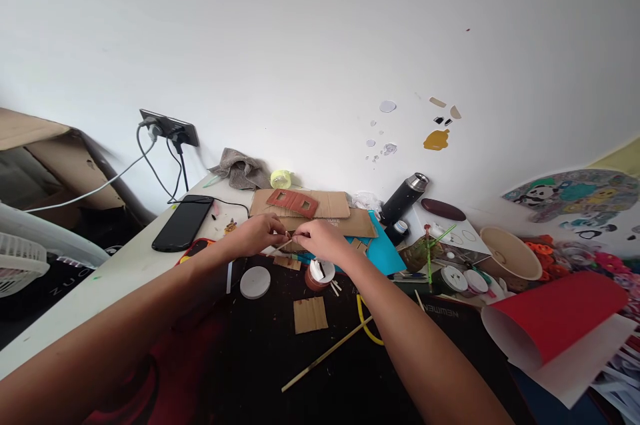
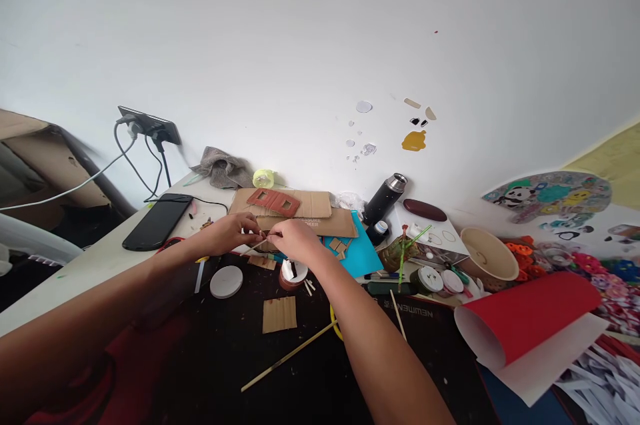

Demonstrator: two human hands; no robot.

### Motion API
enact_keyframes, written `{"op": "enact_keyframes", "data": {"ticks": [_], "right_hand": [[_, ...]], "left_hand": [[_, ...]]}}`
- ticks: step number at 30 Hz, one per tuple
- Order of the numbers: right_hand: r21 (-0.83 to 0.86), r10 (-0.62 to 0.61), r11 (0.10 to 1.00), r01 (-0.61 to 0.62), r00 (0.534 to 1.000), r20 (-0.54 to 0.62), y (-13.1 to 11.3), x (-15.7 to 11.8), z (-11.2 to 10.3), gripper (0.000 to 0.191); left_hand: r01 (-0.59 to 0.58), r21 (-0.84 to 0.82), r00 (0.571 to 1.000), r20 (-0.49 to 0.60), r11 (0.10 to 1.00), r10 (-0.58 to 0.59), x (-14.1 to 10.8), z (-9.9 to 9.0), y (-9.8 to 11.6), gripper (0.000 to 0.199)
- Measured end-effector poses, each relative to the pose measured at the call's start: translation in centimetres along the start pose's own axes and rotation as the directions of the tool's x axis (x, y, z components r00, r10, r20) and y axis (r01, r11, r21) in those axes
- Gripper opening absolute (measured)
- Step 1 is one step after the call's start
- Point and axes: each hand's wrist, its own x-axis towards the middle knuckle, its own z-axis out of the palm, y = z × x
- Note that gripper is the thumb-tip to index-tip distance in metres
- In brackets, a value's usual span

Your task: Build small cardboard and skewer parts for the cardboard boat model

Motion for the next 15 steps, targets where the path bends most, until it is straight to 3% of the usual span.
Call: {"op": "enact_keyframes", "data": {"ticks": [15], "right_hand": [[0.073,0.031,0.997,-0.033,0.999,0.030,0.62,0.35,0.00,0.026]], "left_hand": [[0.029,-0.038,0.999,0.042,0.999,-0.027,0.05,-0.47,0.05,0.041]]}}
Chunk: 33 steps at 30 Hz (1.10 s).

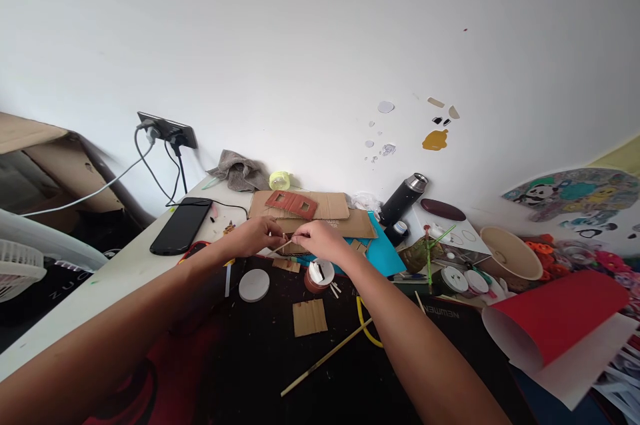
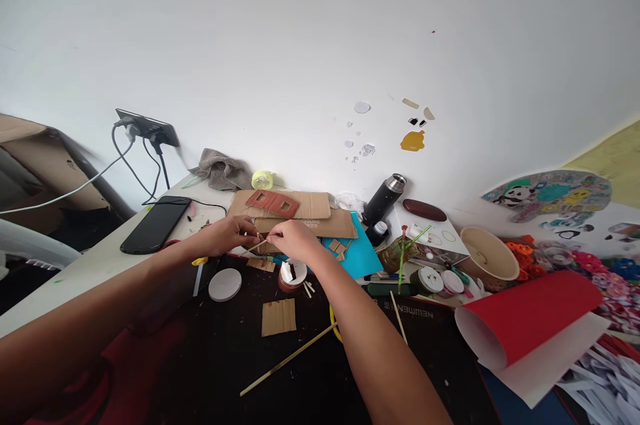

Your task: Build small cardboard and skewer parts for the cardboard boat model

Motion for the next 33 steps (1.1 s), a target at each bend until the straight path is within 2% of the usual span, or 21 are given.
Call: {"op": "enact_keyframes", "data": {"ticks": [33], "right_hand": [[0.081,-0.004,0.997,0.003,1.000,0.014,0.94,0.43,0.66,0.031]], "left_hand": [[-0.036,0.007,0.999,0.024,0.999,0.035,0.37,0.17,-0.56,0.044]]}}
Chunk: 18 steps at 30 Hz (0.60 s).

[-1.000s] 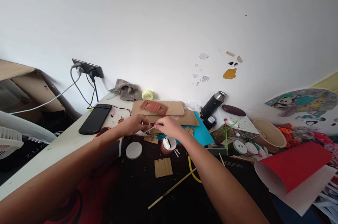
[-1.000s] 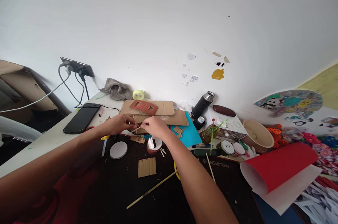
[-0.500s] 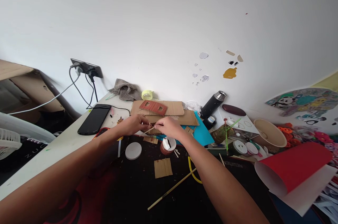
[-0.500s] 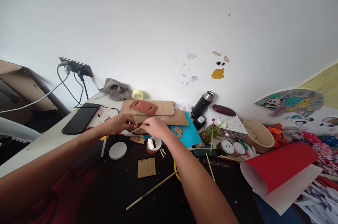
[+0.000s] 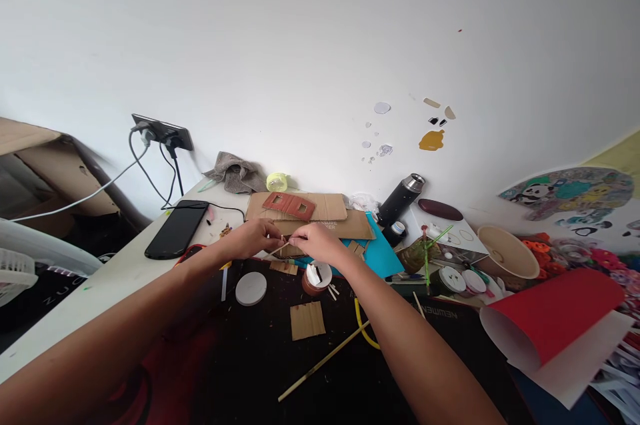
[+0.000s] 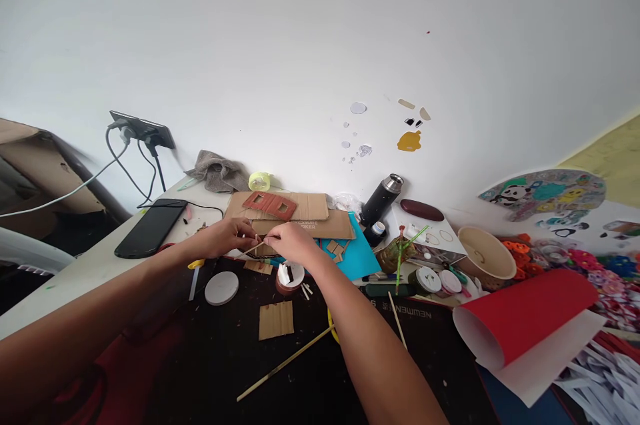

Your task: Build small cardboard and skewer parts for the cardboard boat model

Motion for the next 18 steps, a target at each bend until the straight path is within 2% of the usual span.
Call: {"op": "enact_keyframes", "data": {"ticks": [18], "right_hand": [[0.008,0.002,1.000,-0.002,1.000,-0.021,0.14,0.29,0.36,0.026]], "left_hand": [[0.025,0.008,0.999,0.032,1.000,-0.025,-0.21,-0.36,0.44,0.040]]}}
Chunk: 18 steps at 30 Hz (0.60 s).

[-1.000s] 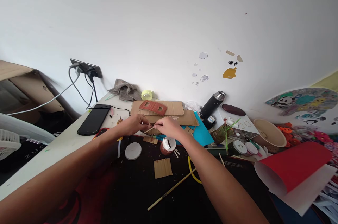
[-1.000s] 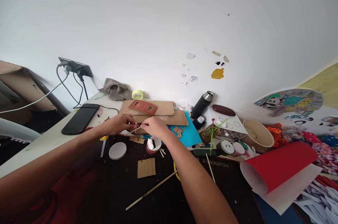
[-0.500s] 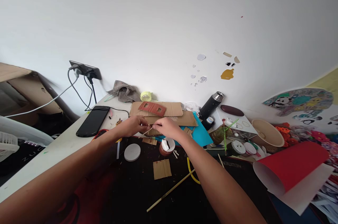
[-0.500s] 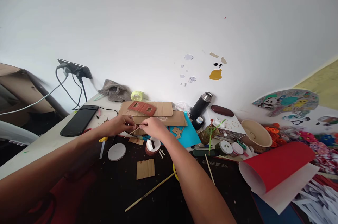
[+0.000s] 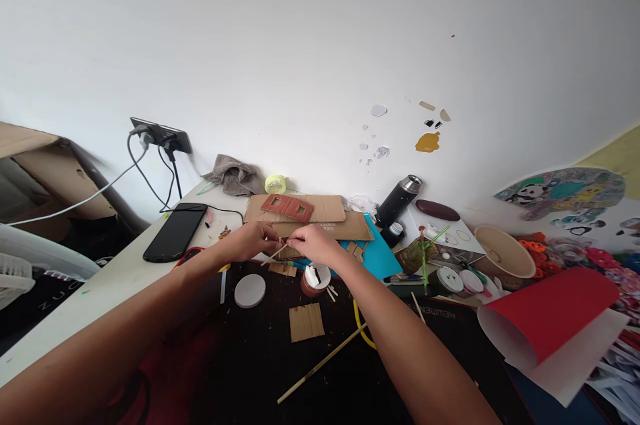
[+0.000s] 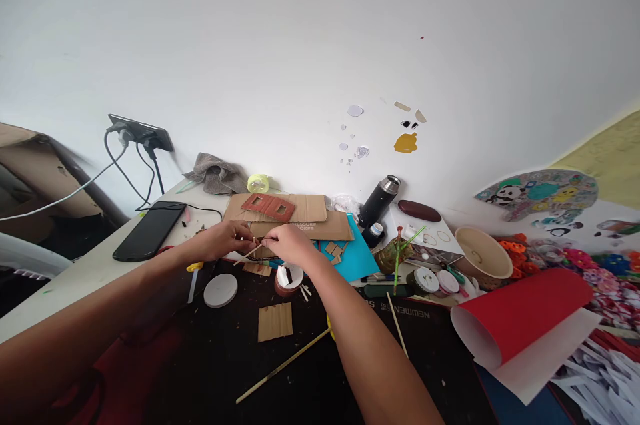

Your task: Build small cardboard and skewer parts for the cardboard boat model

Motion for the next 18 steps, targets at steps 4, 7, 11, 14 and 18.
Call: {"op": "enact_keyframes", "data": {"ticks": [4,7,11,14,18], "right_hand": [[0.001,-0.007,1.000,0.007,1.000,0.001,0.10,0.16,0.20,0.028],[0.000,-0.010,1.000,0.010,1.000,-0.004,0.09,0.23,0.18,0.028],[-0.006,-0.010,1.000,0.010,1.000,-0.015,0.20,0.33,0.24,0.028],[-0.013,-0.008,1.000,0.008,1.000,-0.019,0.39,0.38,0.38,0.029],[-0.019,-0.004,1.000,0.004,1.000,-0.026,0.62,0.37,0.49,0.028]], "left_hand": [[0.015,-0.001,1.000,0.004,1.000,-0.015,-0.13,-0.13,0.05,0.042],[0.011,-0.003,1.000,0.003,1.000,-0.011,-0.16,-0.17,-0.04,0.039],[0.011,0.000,1.000,0.001,1.000,-0.011,-0.10,-0.12,-0.19,0.037],[0.010,0.000,1.000,0.008,1.000,-0.010,-0.05,-0.06,-0.21,0.037],[0.008,-0.002,1.000,0.021,1.000,-0.008,-0.02,-0.01,-0.12,0.037]]}}
